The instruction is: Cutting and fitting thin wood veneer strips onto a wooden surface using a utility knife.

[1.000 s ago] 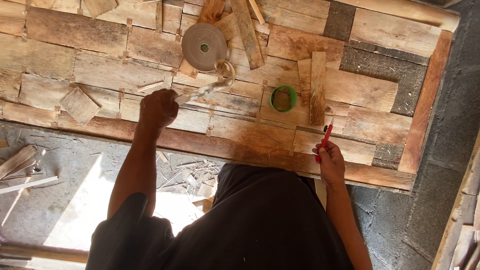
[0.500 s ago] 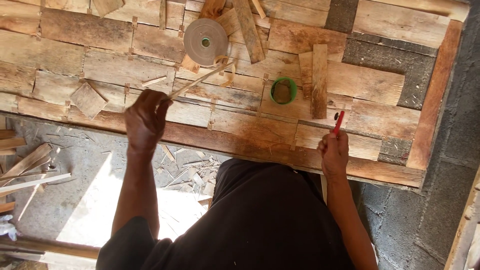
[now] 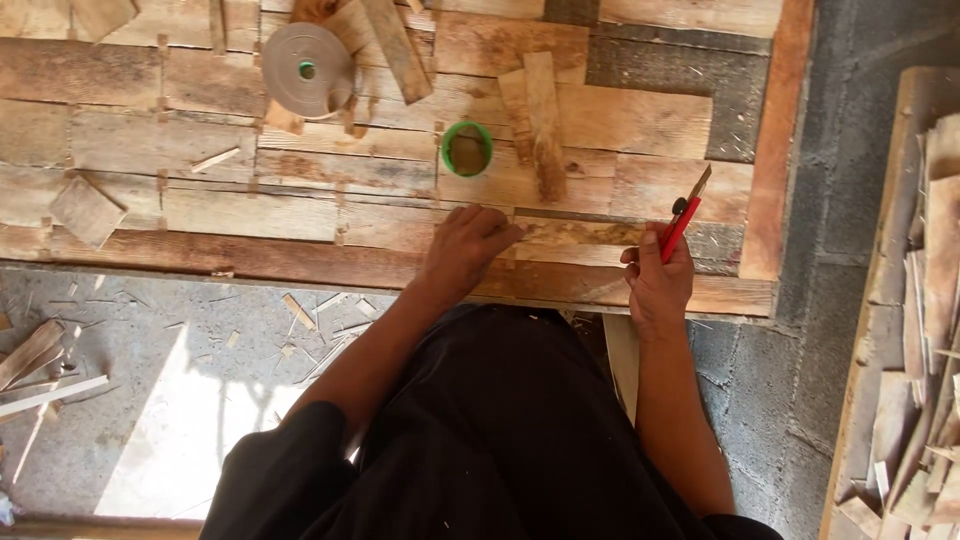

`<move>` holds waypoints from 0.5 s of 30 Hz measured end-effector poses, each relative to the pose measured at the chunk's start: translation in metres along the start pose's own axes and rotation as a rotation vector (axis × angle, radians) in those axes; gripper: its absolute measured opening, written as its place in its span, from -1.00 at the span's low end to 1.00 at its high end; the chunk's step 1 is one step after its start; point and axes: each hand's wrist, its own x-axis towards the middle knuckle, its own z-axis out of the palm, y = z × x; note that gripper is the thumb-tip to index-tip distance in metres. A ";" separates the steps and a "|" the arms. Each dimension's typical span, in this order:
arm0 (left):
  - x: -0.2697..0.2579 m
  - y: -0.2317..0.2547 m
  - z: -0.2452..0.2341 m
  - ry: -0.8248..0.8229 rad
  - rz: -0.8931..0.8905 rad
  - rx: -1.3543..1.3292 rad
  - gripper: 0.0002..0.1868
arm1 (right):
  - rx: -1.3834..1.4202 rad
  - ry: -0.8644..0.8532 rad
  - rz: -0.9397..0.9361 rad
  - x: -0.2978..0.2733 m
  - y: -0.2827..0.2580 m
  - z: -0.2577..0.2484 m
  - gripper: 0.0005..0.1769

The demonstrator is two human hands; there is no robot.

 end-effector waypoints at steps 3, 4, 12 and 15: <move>0.005 0.012 0.038 -0.094 0.008 -0.020 -0.59 | 0.001 0.087 0.011 0.002 0.011 -0.036 -0.77; 0.005 0.017 0.046 -0.100 0.014 -0.024 -0.59 | 0.003 0.097 0.011 0.005 0.019 -0.049 -0.77; -0.028 0.031 0.106 -0.365 -0.068 -0.026 -0.59 | -0.076 0.328 0.049 0.052 0.060 -0.108 -0.79; -0.046 0.027 0.131 -0.421 -0.055 -0.017 -0.49 | 0.001 0.230 -0.079 0.080 0.096 -0.131 -0.82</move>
